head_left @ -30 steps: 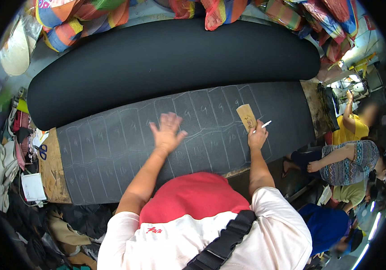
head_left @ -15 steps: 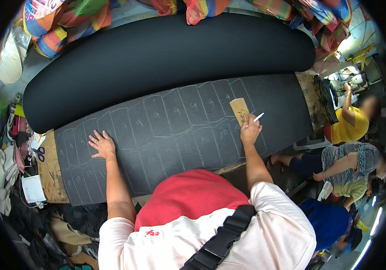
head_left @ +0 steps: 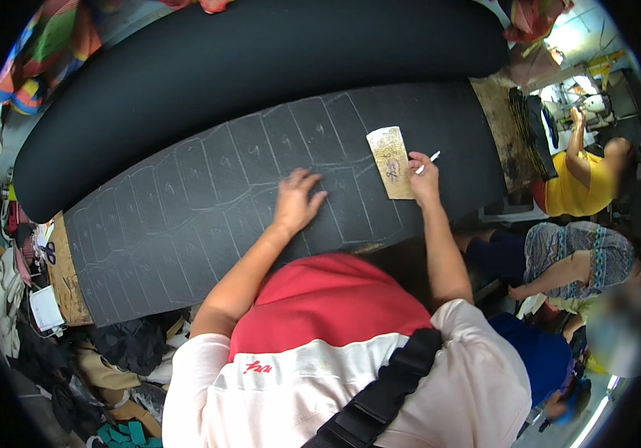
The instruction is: The person uses a white marker and a small paper template to mark a large roll of black fabric. They repeatedly position the template, trace or mark sections, and write numbers on the fabric surface.
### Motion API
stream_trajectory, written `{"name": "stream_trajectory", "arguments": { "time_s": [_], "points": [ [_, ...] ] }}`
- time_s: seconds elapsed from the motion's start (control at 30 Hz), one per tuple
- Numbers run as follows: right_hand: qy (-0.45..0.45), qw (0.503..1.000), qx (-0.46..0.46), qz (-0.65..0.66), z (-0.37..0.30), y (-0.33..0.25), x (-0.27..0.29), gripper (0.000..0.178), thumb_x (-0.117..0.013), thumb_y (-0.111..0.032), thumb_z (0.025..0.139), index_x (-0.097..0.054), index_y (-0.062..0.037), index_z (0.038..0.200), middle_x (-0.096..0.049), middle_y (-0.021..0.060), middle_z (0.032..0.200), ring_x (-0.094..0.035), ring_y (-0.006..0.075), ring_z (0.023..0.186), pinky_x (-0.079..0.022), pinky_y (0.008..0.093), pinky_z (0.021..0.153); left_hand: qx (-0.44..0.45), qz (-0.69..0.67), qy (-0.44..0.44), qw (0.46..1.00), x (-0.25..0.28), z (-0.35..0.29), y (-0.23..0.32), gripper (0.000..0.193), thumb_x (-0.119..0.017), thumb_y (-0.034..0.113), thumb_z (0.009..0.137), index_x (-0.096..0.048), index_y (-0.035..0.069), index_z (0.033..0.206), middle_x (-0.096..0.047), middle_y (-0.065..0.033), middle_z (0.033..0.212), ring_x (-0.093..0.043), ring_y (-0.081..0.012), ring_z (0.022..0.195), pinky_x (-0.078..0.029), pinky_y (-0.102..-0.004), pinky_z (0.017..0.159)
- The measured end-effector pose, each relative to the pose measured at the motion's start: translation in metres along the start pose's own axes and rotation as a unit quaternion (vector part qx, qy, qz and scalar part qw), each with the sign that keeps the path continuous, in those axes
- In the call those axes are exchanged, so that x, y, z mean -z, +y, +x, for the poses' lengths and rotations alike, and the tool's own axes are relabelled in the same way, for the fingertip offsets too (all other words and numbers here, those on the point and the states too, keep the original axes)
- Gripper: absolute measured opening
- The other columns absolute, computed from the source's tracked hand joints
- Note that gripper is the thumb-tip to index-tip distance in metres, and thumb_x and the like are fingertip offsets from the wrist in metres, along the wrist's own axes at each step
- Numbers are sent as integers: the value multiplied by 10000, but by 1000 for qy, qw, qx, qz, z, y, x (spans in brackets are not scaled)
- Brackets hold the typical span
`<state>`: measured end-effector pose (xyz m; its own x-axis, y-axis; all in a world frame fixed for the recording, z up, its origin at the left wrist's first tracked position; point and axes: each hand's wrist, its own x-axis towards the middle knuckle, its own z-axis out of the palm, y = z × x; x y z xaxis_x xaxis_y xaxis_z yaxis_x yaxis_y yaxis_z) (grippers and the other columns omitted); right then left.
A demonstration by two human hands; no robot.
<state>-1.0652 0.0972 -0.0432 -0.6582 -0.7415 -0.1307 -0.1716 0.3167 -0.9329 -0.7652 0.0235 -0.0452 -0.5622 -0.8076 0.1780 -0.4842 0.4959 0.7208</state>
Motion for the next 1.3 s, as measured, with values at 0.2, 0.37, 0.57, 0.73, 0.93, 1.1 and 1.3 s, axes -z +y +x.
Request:
{"name": "stream_trajectory", "arguments": {
  "time_s": [0.2, 0.37, 0.57, 0.73, 0.93, 1.1, 1.3],
  "points": [
    [-94, 992, -20, -80, -25, 32, 54, 359, -575, 89, 748, -555, 27, 1101, -577, 9, 798, -545, 76, 716, -449, 202, 673, -64, 14, -123, 990, -76, 28, 60, 397, -647, 286, 804, -593, 116, 1159, -415, -204, 1332, -313, -384, 1298, -256, -556, 1036],
    [-71, 984, 64, -152, -35, 47, 58, 365, -625, 44, 711, -581, 9, 1071, -612, 68, 778, -602, 148, 695, -494, 268, 671, -76, 128, -158, 976, -107, 26, 85, 571, -621, 512, 772, -501, 291, 1285, -223, -234, 1440, -136, -428, 1357, -160, -690, 993],
    [-77, 973, 65, -210, -40, 28, 58, 447, -656, 8, 700, -548, 0, 1133, -636, 135, 854, -637, 242, 762, -509, 331, 691, -23, 221, -198, 955, -119, 38, 96, 770, -528, 715, 694, -359, 388, 1370, -83, -209, 1497, -17, -433, 1374, -85, -772, 923],
    [-39, 946, 153, -285, -29, 7, 55, 539, -678, -50, 713, -484, -15, 1214, -624, 163, 935, -616, 314, 831, -492, 389, 764, -8, 195, -224, 955, -110, 45, 103, 885, -575, 715, 651, -314, 330, 1404, -96, -228, 1488, -13, -431, 1376, -74, -763, 936],
    [30, 927, 207, -311, -43, 19, 3, 465, -661, -220, 771, -506, -28, 1164, -533, 178, 1186, -480, 381, 1111, -370, 453, 918, 58, 186, -123, 973, -65, 28, 64, 929, -635, 651, 668, -295, 214, 1414, -113, -204, 1492, -45, -380, 1390, -94, -707, 983],
    [85, 861, 286, -412, -51, 36, -12, 452, -627, -294, 780, -507, -51, 1142, -530, 129, 1219, -449, 339, 1159, -315, 491, 946, 259, 314, -37, 913, 38, -24, -43, 837, -561, 666, 734, -295, 257, 1413, -123, -123, 1515, -60, -313, 1403, -81, -735, 963],
    [87, 853, 293, -423, -51, 41, -13, 416, -624, -278, 782, -531, -54, 1121, -531, 115, 1231, -451, 330, 1167, -315, 472, 963, 525, 311, 129, 782, 183, -117, -164, 805, -412, 714, 792, -239, 268, 1439, -119, -108, 1520, -76, -308, 1401, -99, -762, 942]
  ]
}}
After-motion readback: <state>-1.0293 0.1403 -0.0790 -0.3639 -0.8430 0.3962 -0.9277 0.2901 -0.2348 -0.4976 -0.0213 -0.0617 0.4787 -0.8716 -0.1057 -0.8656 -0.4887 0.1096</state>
